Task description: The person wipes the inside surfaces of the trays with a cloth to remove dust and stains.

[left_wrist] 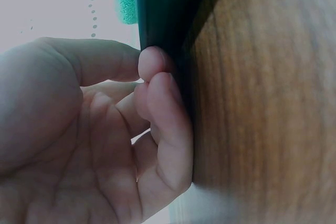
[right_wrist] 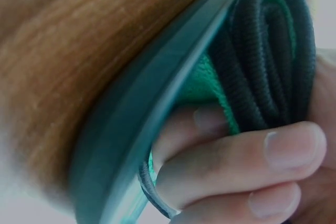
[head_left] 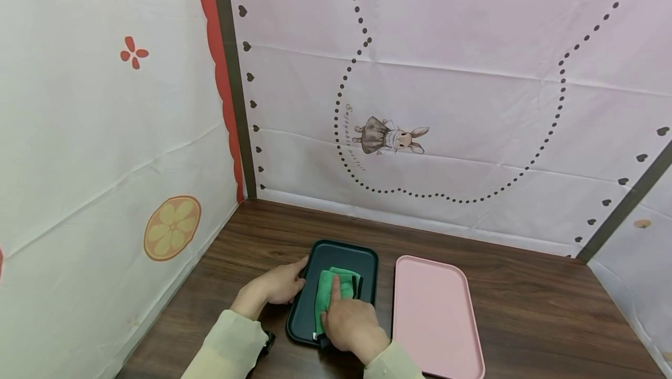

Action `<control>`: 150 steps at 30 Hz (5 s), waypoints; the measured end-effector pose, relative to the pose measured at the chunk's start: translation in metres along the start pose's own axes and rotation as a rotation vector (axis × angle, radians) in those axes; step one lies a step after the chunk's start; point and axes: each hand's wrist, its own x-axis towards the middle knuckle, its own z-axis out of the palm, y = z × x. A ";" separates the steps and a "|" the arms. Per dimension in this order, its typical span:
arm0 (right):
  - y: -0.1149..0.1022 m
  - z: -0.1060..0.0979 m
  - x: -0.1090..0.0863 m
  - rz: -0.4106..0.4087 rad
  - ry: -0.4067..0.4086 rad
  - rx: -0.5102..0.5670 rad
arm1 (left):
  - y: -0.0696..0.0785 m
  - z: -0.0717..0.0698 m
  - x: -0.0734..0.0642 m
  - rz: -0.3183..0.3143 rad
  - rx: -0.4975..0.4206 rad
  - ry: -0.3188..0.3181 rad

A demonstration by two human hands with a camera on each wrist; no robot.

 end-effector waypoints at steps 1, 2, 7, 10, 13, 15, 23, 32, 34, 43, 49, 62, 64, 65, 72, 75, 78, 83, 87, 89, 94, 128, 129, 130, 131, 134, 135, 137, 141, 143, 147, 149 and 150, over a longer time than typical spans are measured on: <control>0.000 0.000 0.000 0.001 0.000 0.002 | 0.000 0.000 0.000 -0.001 0.001 0.000; 0.001 0.000 0.000 0.001 0.000 0.001 | 0.000 0.000 0.000 -0.002 0.002 0.001; 0.002 0.000 -0.001 0.003 0.004 0.002 | -0.001 0.000 0.000 0.001 0.003 0.004; 0.003 0.001 -0.002 0.002 0.004 0.004 | -0.001 0.001 0.001 0.002 0.003 0.005; 0.005 0.001 -0.002 -0.001 0.008 0.006 | -0.001 0.001 0.001 0.000 0.003 0.006; 0.006 0.001 -0.003 -0.001 0.011 0.010 | -0.001 0.001 0.000 -0.001 0.002 0.006; 0.010 0.001 -0.004 0.009 0.005 0.018 | 0.001 0.000 -0.001 -0.004 0.011 0.004; 0.015 0.002 -0.006 0.007 0.014 -0.006 | 0.001 0.000 -0.001 -0.001 0.015 0.002; 0.016 0.002 -0.006 0.006 0.020 -0.008 | 0.001 0.000 -0.001 0.001 0.016 0.004; 0.019 0.002 -0.007 0.009 0.025 0.015 | 0.000 0.001 -0.001 0.001 0.010 0.005; 0.021 0.003 -0.008 0.000 0.043 0.021 | 0.000 0.000 0.000 -0.006 0.004 0.002; 0.027 0.001 -0.010 0.007 0.007 0.034 | -0.003 0.001 0.000 0.000 -0.009 0.005; 0.028 0.000 -0.011 0.010 0.005 0.038 | -0.003 0.001 0.000 0.002 -0.009 0.005; 0.029 0.000 -0.011 0.012 0.006 0.041 | -0.003 0.001 0.000 0.002 -0.009 0.005; 0.031 -0.001 -0.013 0.022 0.005 0.050 | -0.001 0.000 -0.001 0.005 -0.014 0.004; 0.032 -0.001 -0.013 0.023 0.008 0.056 | -0.001 0.000 -0.001 0.007 -0.017 0.001; 0.032 -0.001 -0.014 0.024 0.010 0.064 | -0.001 0.000 -0.001 0.005 -0.016 -0.001; 0.032 -0.001 -0.013 0.029 0.002 0.059 | -0.001 0.000 -0.001 0.006 -0.014 -0.004; 0.033 -0.003 -0.012 0.038 -0.001 0.050 | -0.001 0.000 -0.001 0.008 -0.012 -0.004; 0.034 -0.003 -0.011 0.044 0.002 0.043 | -0.001 0.000 -0.001 0.008 -0.011 -0.003; 0.037 -0.004 -0.011 0.041 0.031 0.022 | 0.000 0.000 -0.002 0.001 -0.006 -0.005; 0.042 -0.008 -0.011 0.031 0.026 0.001 | -0.002 -0.001 0.000 0.001 0.014 -0.011; 0.043 -0.008 -0.010 0.031 0.026 0.003 | -0.001 -0.001 0.000 0.000 0.013 -0.011; 0.043 -0.008 -0.010 0.031 0.026 0.005 | -0.001 -0.002 0.000 0.000 0.014 -0.012; 0.043 -0.008 -0.010 0.032 0.027 0.006 | -0.001 -0.002 0.001 0.001 0.017 -0.013; 0.043 -0.009 -0.009 0.032 0.027 0.007 | -0.001 -0.002 0.001 0.000 0.017 -0.012; 0.043 -0.009 -0.009 0.034 0.025 0.005 | -0.001 -0.002 0.001 -0.001 0.015 -0.011; 0.043 -0.009 -0.008 0.040 0.021 0.002 | -0.002 -0.001 0.001 0.000 0.014 -0.009; 0.043 -0.009 -0.007 0.054 0.011 -0.006 | -0.002 0.000 0.000 -0.004 0.005 -0.007; 0.043 -0.010 -0.007 0.058 0.007 -0.010 | -0.002 0.000 0.000 -0.005 0.002 -0.007; 0.043 -0.011 -0.005 0.062 0.002 -0.013 | -0.002 0.000 0.000 0.000 0.004 -0.008; 0.044 -0.012 -0.004 0.066 -0.001 -0.012 | -0.002 -0.001 0.001 0.007 0.008 -0.009; 0.044 -0.012 -0.004 0.068 -0.003 -0.010 | -0.002 -0.001 0.001 0.009 0.008 -0.010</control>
